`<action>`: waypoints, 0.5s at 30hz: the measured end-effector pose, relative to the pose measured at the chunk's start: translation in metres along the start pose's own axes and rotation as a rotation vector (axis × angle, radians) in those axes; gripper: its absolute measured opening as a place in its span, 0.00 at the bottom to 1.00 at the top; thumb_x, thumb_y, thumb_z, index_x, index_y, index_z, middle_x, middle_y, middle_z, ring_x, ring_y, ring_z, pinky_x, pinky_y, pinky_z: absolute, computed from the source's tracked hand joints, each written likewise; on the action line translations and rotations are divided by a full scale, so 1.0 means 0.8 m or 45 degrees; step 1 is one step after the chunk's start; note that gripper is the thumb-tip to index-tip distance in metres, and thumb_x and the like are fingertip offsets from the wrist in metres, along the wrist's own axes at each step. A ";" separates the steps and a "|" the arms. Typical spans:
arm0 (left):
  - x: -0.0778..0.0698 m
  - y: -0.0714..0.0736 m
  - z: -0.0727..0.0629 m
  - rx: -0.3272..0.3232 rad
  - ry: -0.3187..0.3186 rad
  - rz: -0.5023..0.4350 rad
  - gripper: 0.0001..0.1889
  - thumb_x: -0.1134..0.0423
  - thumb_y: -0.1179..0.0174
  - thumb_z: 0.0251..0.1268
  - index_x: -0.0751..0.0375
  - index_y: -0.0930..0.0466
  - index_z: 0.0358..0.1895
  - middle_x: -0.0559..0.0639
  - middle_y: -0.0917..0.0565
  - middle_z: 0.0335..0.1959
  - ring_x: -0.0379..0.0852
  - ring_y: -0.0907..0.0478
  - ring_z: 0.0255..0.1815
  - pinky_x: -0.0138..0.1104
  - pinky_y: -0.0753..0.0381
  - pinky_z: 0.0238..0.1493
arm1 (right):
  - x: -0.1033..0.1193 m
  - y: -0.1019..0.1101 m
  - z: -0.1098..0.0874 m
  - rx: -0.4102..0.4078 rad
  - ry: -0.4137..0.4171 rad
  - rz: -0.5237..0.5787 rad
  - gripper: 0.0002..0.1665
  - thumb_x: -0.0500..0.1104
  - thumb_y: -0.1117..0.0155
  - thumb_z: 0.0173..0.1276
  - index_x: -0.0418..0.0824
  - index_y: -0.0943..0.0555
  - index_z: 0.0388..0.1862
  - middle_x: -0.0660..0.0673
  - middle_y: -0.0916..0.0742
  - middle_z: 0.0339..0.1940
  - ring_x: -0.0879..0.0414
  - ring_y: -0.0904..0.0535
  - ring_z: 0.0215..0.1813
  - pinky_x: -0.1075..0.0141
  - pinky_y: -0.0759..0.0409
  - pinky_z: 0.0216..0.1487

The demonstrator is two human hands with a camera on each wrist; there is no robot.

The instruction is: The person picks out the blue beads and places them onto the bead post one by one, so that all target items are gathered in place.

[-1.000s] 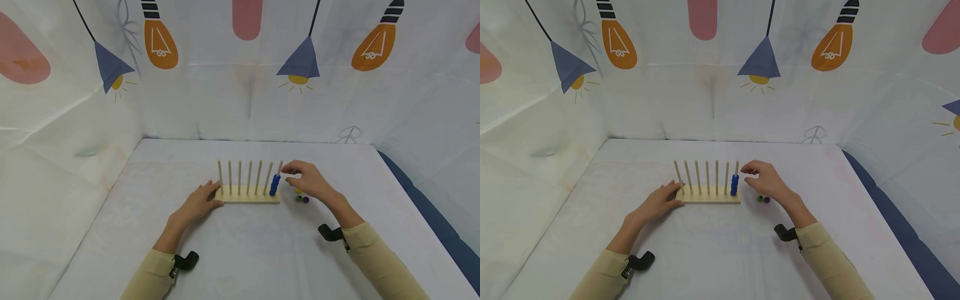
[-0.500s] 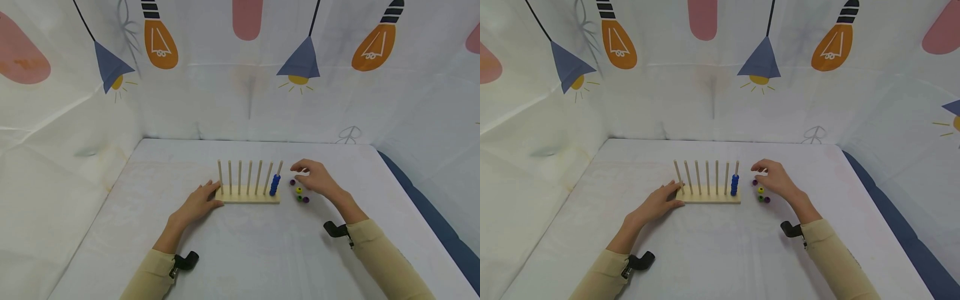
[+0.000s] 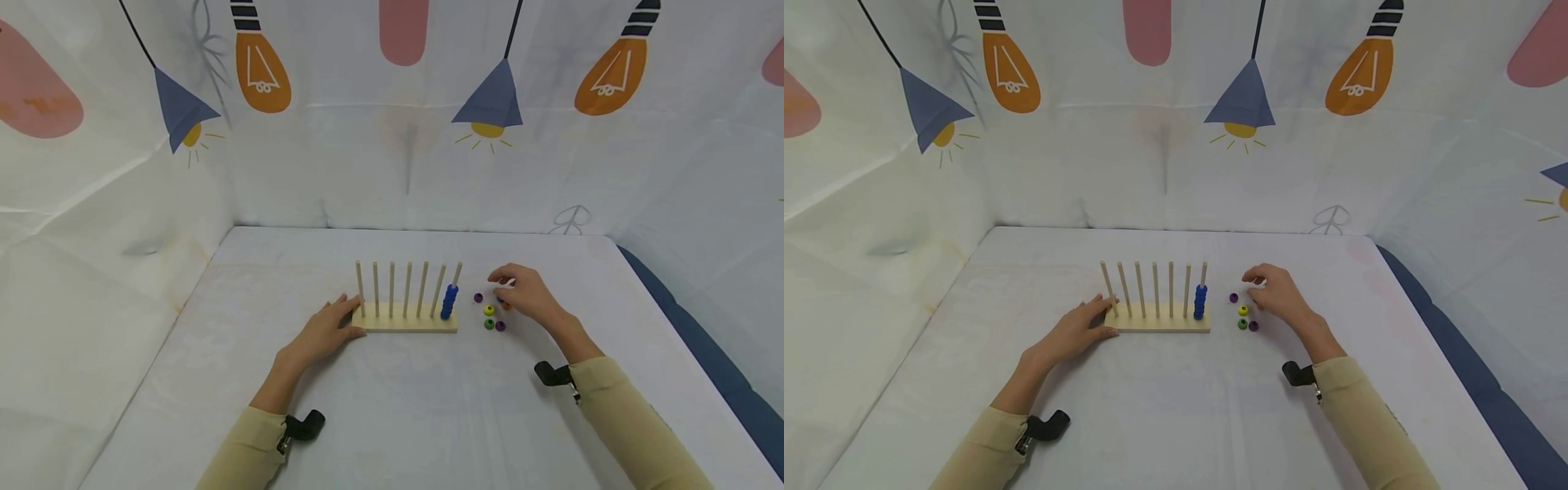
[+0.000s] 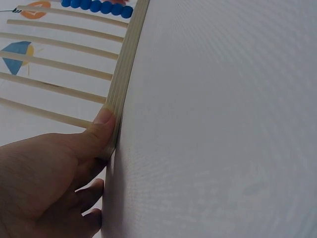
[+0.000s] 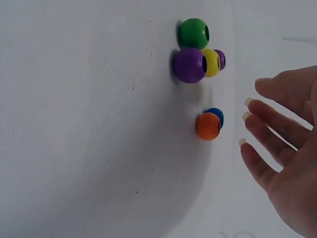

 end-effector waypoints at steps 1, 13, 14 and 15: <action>0.000 0.000 0.000 -0.002 -0.001 0.004 0.38 0.50 0.35 0.66 0.55 0.38 0.76 0.58 0.37 0.77 0.56 0.47 0.81 0.53 0.51 0.82 | -0.003 -0.001 0.000 0.006 -0.014 -0.008 0.15 0.33 0.38 0.66 0.33 0.18 0.52 0.35 0.14 0.50 0.41 0.21 0.53 0.45 0.21 0.56; 0.000 0.000 0.000 -0.001 0.017 0.008 0.38 0.49 0.35 0.66 0.53 0.38 0.76 0.58 0.38 0.78 0.57 0.47 0.81 0.55 0.50 0.81 | -0.030 -0.012 -0.002 0.074 -0.118 -0.127 0.20 0.33 0.37 0.59 0.31 0.18 0.52 0.35 0.16 0.49 0.42 0.21 0.50 0.51 0.17 0.46; -0.001 0.001 0.000 -0.001 0.016 0.009 0.38 0.50 0.35 0.66 0.54 0.38 0.76 0.58 0.38 0.78 0.57 0.47 0.81 0.55 0.50 0.81 | -0.030 -0.013 -0.002 0.078 -0.119 -0.130 0.21 0.33 0.37 0.58 0.31 0.18 0.52 0.35 0.15 0.49 0.42 0.21 0.49 0.51 0.17 0.45; -0.001 0.001 0.000 0.001 0.024 0.008 0.38 0.49 0.35 0.66 0.53 0.38 0.76 0.58 0.38 0.78 0.56 0.47 0.81 0.55 0.50 0.81 | -0.029 -0.014 -0.002 0.081 -0.117 -0.134 0.21 0.32 0.36 0.57 0.31 0.18 0.52 0.35 0.15 0.48 0.42 0.21 0.48 0.52 0.17 0.44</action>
Point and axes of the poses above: each hand's wrist, its own z-axis towards the middle knuckle, its own y-axis out of the back of the hand, x = y × z, the point moved 9 cm from there along z, towards the middle knuckle
